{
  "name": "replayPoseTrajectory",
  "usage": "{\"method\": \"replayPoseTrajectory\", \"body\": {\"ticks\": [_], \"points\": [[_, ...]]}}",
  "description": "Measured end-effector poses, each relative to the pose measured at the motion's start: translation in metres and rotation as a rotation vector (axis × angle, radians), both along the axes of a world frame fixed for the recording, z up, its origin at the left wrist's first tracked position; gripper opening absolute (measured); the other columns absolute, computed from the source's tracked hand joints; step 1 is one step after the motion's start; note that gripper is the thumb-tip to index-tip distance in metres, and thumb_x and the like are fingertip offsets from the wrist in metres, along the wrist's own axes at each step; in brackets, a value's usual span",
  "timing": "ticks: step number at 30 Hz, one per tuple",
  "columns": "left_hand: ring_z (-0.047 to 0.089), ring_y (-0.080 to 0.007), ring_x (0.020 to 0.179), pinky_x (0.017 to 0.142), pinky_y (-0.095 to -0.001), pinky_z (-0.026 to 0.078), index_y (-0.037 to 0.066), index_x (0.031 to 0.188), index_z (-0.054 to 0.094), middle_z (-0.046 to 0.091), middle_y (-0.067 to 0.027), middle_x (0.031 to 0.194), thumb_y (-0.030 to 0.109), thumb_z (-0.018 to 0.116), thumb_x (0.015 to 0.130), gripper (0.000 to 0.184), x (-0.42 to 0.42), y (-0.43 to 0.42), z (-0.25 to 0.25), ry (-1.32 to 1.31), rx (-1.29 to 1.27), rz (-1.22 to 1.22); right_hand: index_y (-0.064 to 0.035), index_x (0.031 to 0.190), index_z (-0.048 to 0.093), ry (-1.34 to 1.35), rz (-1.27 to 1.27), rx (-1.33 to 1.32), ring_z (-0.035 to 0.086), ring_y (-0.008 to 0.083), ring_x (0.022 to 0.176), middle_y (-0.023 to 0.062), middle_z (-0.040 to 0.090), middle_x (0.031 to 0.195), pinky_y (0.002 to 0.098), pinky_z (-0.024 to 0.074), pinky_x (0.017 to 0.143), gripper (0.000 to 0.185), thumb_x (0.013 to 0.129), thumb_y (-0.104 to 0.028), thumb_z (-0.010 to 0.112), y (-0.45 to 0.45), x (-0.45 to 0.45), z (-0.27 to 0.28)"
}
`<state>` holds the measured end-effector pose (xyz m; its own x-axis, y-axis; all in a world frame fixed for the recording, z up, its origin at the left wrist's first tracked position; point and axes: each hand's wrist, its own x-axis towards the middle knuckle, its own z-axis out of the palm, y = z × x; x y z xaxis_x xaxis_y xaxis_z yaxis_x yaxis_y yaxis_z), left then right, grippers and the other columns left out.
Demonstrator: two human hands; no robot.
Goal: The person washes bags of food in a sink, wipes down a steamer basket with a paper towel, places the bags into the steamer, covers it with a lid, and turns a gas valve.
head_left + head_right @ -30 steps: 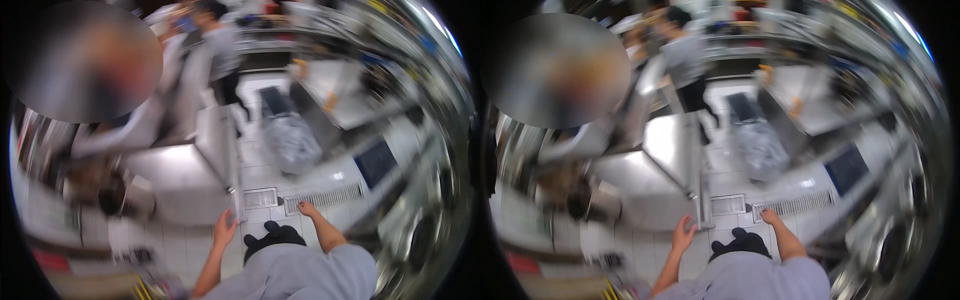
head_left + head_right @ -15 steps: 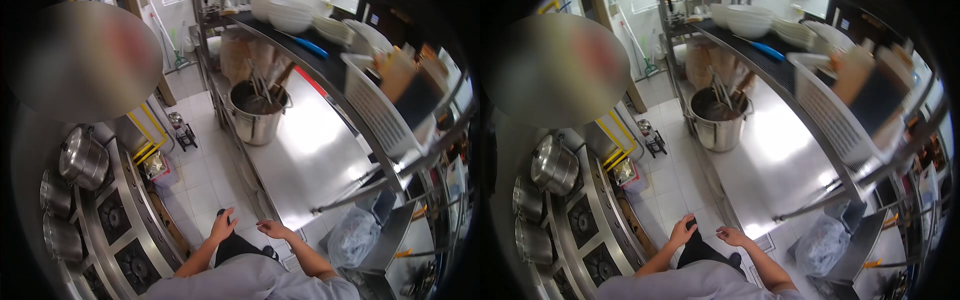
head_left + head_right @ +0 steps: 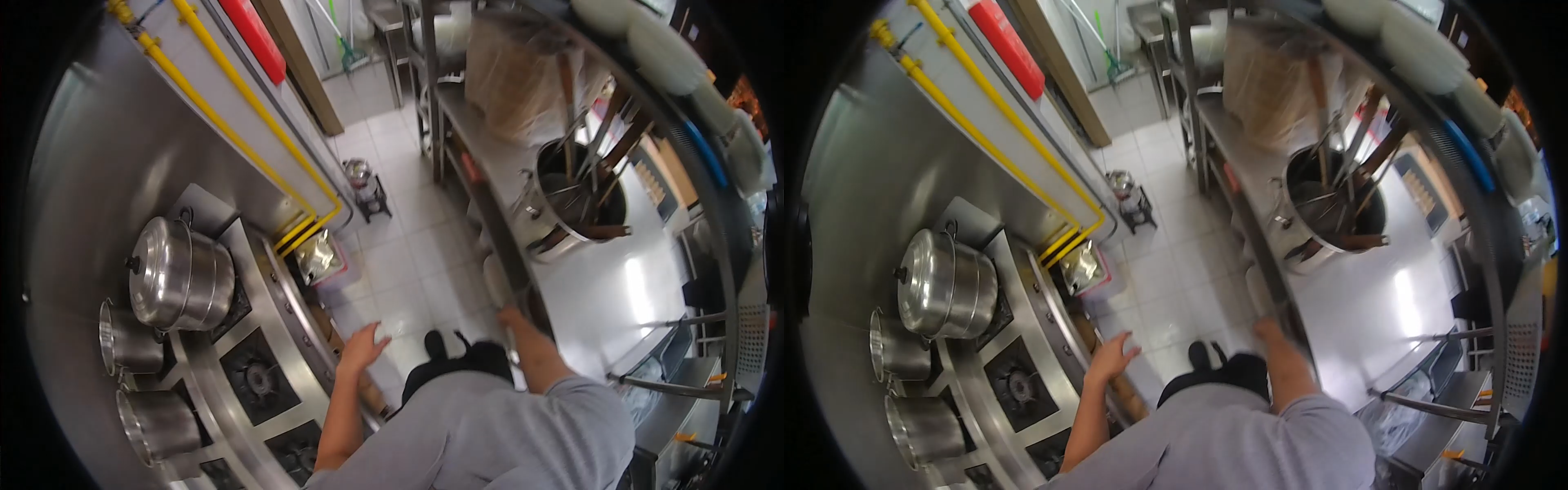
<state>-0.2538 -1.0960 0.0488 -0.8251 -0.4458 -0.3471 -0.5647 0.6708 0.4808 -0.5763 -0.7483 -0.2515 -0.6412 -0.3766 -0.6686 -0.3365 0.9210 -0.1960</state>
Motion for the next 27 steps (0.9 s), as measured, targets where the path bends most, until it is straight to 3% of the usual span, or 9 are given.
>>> {"method": "replayPoseTrajectory", "body": {"ticks": [3, 6, 8, 11, 17, 20, 21, 23, 27], "points": [[0.064, -0.038, 0.111, 0.094, -0.0453, 0.05, 0.007, 0.132, 0.056, 0.067, -0.0207, 0.12, 0.043, 0.064, 0.092, 0.054, -0.029, -0.056, 0.01, -0.034, 0.101, 0.131, -0.003, 0.124, 0.062, -0.057, -0.189, -0.123, 0.054, 0.0386, 0.125, 0.0224, 0.057, 0.133, 0.0457, 0.044, 0.105, 0.044, 0.096, -0.035, 0.05, -0.064, -0.016, 0.065], [0.066, -0.0355, 0.108, 0.093, -0.0427, 0.05, 0.006, 0.129, 0.058, 0.069, -0.0218, 0.115, 0.039, 0.063, 0.094, 0.048, -0.039, -0.111, -0.097, 0.339, 0.359, 0.454, -0.0024, 0.128, 0.058, 0.002, -0.24, -0.07, 0.049, 0.0397, 0.13, 0.0215, 0.05, 0.14, 0.0486, 0.0437, 0.105, 0.048, 0.096, -0.037, 0.05, -0.12, -0.038, 0.066], [0.066, -0.0335, 0.105, 0.092, -0.0405, 0.049, 0.006, 0.126, 0.06, 0.07, -0.0229, 0.11, 0.037, 0.063, 0.094, 0.045, -0.018, -0.137, -0.184, 0.057, 0.402, 0.731, -0.0027, 0.128, 0.059, -0.029, -0.291, -0.033, 0.046, 0.04, 0.133, 0.0204, 0.047, 0.143, 0.05, 0.0437, 0.105, 0.048, 0.096, -0.038, 0.05, -0.155, -0.062, 0.039], [0.061, -0.033, 0.113, 0.097, -0.0433, 0.047, 0.0, 0.126, 0.06, 0.065, -0.0233, 0.12, 0.031, 0.063, 0.093, 0.046, 0.055, -0.134, -0.287, -0.408, 0.446, 0.515, -0.0023, 0.126, 0.06, -0.014, -0.283, 0.011, 0.046, 0.0406, 0.132, 0.0208, 0.047, 0.143, 0.0512, 0.044, 0.104, 0.048, 0.096, -0.038, 0.051, -0.222, -0.098, 0.013], [0.062, -0.0287, 0.098, 0.082, -0.0446, 0.05, -0.003, 0.113, 0.063, 0.068, -0.0179, 0.109, 0.026, 0.061, 0.091, 0.037, -0.003, -0.168, -0.155, -0.615, 0.772, 0.427, 0.0007, 0.116, 0.066, -0.069, 0.01, -0.127, 0.06, 0.0422, 0.114, 0.0269, 0.064, 0.12, 0.049, 0.046, 0.101, 0.05, 0.095, -0.042, 0.05, -0.344, -0.209, 0.011], [0.063, -0.0277, 0.09, 0.075, -0.043, 0.05, -0.001, 0.105, 0.065, 0.069, -0.0153, 0.1, 0.027, 0.062, 0.09, 0.032, -0.017, -0.216, -0.217, -0.513, 0.631, 0.813, 0.0018, 0.115, 0.066, -0.142, 0.243, 0.012, 0.06, 0.0422, 0.115, 0.0271, 0.064, 0.121, 0.0483, 0.0462, 0.101, 0.051, 0.094, -0.042, 0.05, -0.424, -0.283, 0.007], [0.064, -0.0284, 0.091, 0.078, -0.0422, 0.05, 0.001, 0.109, 0.067, 0.069, -0.0156, 0.101, 0.03, 0.062, 0.092, 0.033, -0.032, -0.239, -0.221, -0.22, 0.656, 1.003, -0.0009, 0.121, 0.065, -0.148, 0.252, 0.074, 0.058, 0.0414, 0.119, 0.0258, 0.063, 0.124, 0.0481, 0.0455, 0.103, 0.051, 0.095, -0.042, 0.05, -0.455, -0.306, 0.013], [0.064, -0.0204, 0.089, 0.08, -0.0317, 0.05, 0.004, 0.115, 0.068, 0.07, -0.0115, 0.103, 0.03, 0.062, 0.094, 0.034, -0.096, -0.287, -0.199, -0.075, 0.328, 1.013, -0.0034, 0.124, 0.064, -0.107, 0.251, 0.015, 0.057, 0.041, 0.121, 0.0244, 0.063, 0.125, 0.0477, 0.0456, 0.103, 0.049, 0.096, -0.041, 0.05, -0.523, -0.338, 0.033], [0.065, -0.0336, 0.107, 0.093, -0.0416, 0.049, 0.003, 0.134, 0.054, 0.068, -0.0223, 0.114, 0.034, 0.064, 0.093, 0.053, -0.199, -0.376, -0.178, 0.121, 0.466, 0.858, -0.0011, 0.115, 0.066, -0.077, 0.158, -0.459, 0.061, 0.042, 0.111, 0.0243, 0.065, 0.119, 0.0462, 0.0479, 0.096, 0.043, 0.096, -0.037, 0.054, -0.65, -0.372, 0.101]]}}
